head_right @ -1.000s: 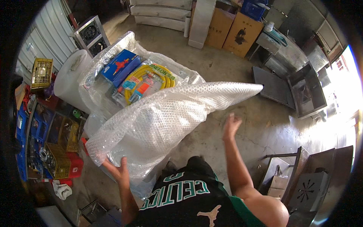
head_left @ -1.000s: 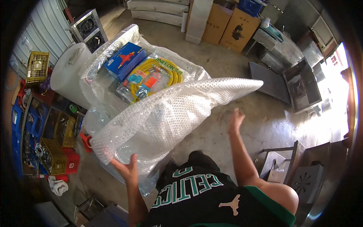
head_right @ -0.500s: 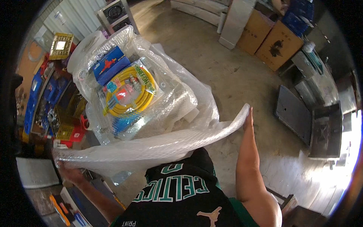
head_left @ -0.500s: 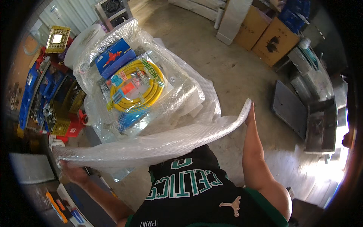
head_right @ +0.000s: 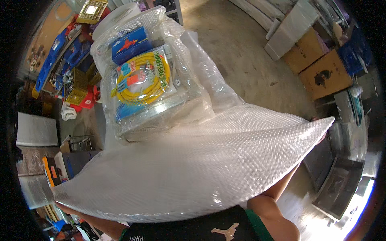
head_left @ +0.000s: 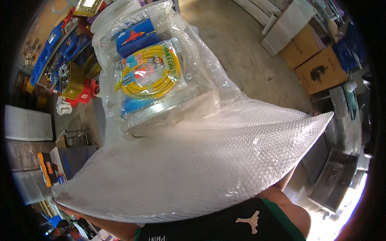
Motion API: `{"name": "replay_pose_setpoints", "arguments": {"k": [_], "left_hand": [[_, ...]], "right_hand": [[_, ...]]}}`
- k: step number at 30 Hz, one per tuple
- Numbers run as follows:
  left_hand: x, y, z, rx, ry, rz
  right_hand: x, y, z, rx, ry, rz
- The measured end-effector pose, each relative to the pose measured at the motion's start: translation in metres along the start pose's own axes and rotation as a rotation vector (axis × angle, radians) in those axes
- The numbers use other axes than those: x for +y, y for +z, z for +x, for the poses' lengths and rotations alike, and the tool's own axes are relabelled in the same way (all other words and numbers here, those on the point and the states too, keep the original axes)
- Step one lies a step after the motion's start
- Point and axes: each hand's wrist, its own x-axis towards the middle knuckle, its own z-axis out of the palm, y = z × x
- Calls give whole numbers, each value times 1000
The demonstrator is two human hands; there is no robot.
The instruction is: The person wraps a blue box with bubble wrap and secures it using a red tape dispenser. They fold the bubble wrap around the box, smooth the layers, and apply multiple strips of clear tape to seal the package.
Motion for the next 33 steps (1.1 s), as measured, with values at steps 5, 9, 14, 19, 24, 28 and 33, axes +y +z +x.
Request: {"name": "replay_pose_setpoints", "arguments": {"k": [5, 9, 14, 19, 24, 28, 33], "left_hand": [[-36, -45, 6, 191, 87, 238], [-64, -21, 60, 212, 356, 492], [-72, 115, 147, 77, 107, 180], [-60, 283, 181, -59, 251, 317], [-99, 421, 169, -268, 209, 441], [-152, 484, 120, -376, 94, 612], [-199, 512, 54, -534, 62, 829]], "right_hand": [[9, 75, 48, -60, -422, -618], [2, 219, 51, -43, -74, -276], [25, 358, 52, -110, -133, -453], [94, 418, 70, -217, -203, -848], [174, 449, 74, -277, -162, -1132], [228, 461, 60, -297, -55, -1338], [272, 455, 26, -424, 13, -1497]]}}
